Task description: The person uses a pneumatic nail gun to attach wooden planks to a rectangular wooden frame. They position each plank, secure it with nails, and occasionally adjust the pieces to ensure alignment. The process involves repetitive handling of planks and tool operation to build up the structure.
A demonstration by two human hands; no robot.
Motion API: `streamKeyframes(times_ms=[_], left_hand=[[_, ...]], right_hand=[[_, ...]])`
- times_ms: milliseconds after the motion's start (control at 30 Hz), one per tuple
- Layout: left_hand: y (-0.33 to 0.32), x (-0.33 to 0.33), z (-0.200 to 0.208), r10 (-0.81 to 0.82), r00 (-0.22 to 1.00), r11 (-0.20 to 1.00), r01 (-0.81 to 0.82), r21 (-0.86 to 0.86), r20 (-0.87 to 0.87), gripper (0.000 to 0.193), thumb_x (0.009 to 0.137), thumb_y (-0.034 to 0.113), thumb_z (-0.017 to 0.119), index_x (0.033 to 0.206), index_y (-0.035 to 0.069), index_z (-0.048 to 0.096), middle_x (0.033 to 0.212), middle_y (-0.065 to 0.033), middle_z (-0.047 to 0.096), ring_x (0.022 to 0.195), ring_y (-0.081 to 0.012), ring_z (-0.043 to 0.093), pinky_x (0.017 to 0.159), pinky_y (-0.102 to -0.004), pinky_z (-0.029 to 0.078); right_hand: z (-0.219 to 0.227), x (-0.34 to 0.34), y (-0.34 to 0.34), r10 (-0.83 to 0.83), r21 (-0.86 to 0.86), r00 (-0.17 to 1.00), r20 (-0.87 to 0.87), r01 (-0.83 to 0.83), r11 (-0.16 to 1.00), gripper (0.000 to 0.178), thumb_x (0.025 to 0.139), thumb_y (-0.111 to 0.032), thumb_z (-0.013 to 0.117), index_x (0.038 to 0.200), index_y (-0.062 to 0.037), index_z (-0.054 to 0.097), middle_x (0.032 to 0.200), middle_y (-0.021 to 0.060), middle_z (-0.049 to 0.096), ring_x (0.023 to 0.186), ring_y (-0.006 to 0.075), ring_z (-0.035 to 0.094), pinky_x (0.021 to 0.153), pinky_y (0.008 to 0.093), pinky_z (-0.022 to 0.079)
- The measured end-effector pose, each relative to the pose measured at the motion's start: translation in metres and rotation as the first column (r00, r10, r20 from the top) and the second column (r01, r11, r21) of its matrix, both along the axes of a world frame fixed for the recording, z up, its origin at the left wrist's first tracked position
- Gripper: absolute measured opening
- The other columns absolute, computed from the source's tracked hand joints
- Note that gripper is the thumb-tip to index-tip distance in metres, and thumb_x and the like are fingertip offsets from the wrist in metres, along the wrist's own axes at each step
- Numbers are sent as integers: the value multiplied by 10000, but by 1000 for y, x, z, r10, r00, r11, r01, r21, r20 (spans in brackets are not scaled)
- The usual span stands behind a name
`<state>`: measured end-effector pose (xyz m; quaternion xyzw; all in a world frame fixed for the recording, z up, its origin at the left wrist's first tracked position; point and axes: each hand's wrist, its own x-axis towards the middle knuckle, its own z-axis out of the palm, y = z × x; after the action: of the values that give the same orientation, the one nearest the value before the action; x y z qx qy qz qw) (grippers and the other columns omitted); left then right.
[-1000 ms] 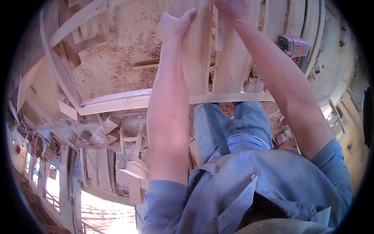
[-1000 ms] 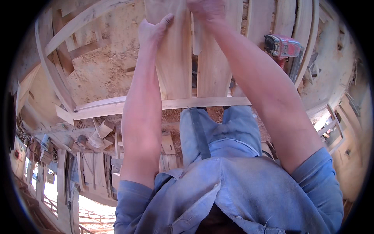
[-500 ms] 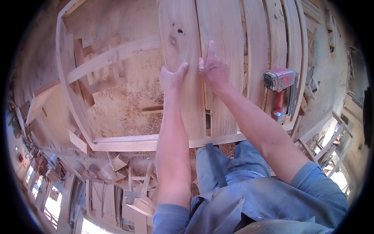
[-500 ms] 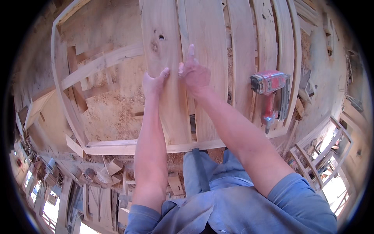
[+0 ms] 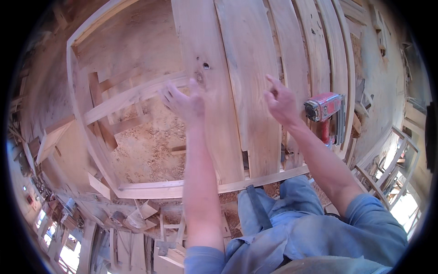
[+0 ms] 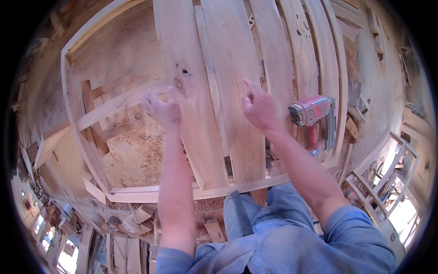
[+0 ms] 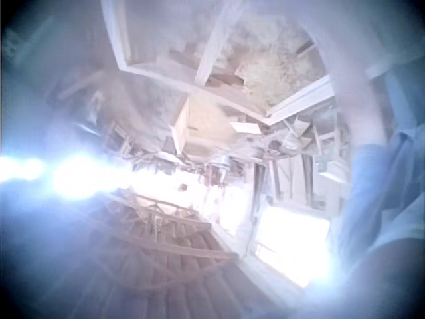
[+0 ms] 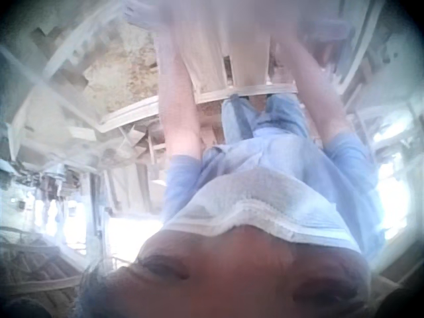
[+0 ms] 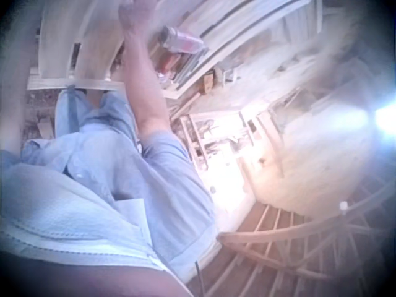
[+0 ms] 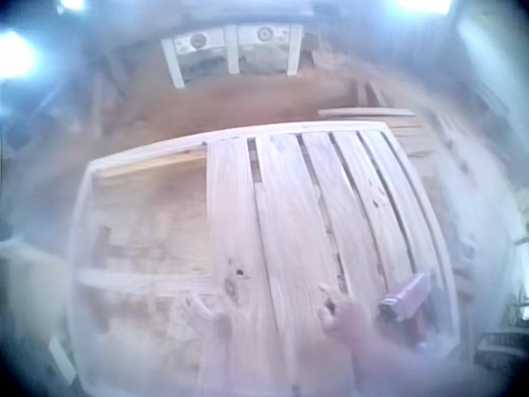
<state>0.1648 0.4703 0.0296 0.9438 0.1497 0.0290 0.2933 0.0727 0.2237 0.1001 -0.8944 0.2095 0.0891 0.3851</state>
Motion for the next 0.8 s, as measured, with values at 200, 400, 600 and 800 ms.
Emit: streamKeyframes(times_ms=[200,400,600,800], left_hand=[[-21,62,-9,-98,980,974,130,188,-171,773,968,574,488,1352,-95,530,1448,-258,502,1484,-379,246,1223,-549,63],[-3,85,-47,-218,966,946,244,214,-138,641,966,525,514,1196,-55,659,1343,-244,594,1400,-353,406,1222,-497,135],[53,105,-51,-144,989,986,141,-84,-33,609,978,460,544,1272,-72,579,1214,-250,659,1226,-367,582,1222,-439,179],[-31,95,-21,-89,978,962,134,239,-188,710,997,503,490,1345,-116,493,1216,-303,630,1262,-386,547,1228,-490,161]], right_hand=[[28,-81,-67,-150,30,967,208,147,989,368,904,8,585,1266,2,651,877,50,650,771,92,592,708,249,488],[24,-168,-132,-442,64,894,75,438,897,333,912,-11,607,1241,33,622,1070,103,677,966,158,637,891,304,501],[26,-211,-145,-379,-88,925,-43,374,923,469,816,-22,655,1266,43,541,1127,152,591,1042,260,597,907,367,498],[7,-197,-134,-209,-362,976,-64,172,916,551,739,-47,668,1260,34,508,1146,227,564,1085,391,569,902,458,482]])
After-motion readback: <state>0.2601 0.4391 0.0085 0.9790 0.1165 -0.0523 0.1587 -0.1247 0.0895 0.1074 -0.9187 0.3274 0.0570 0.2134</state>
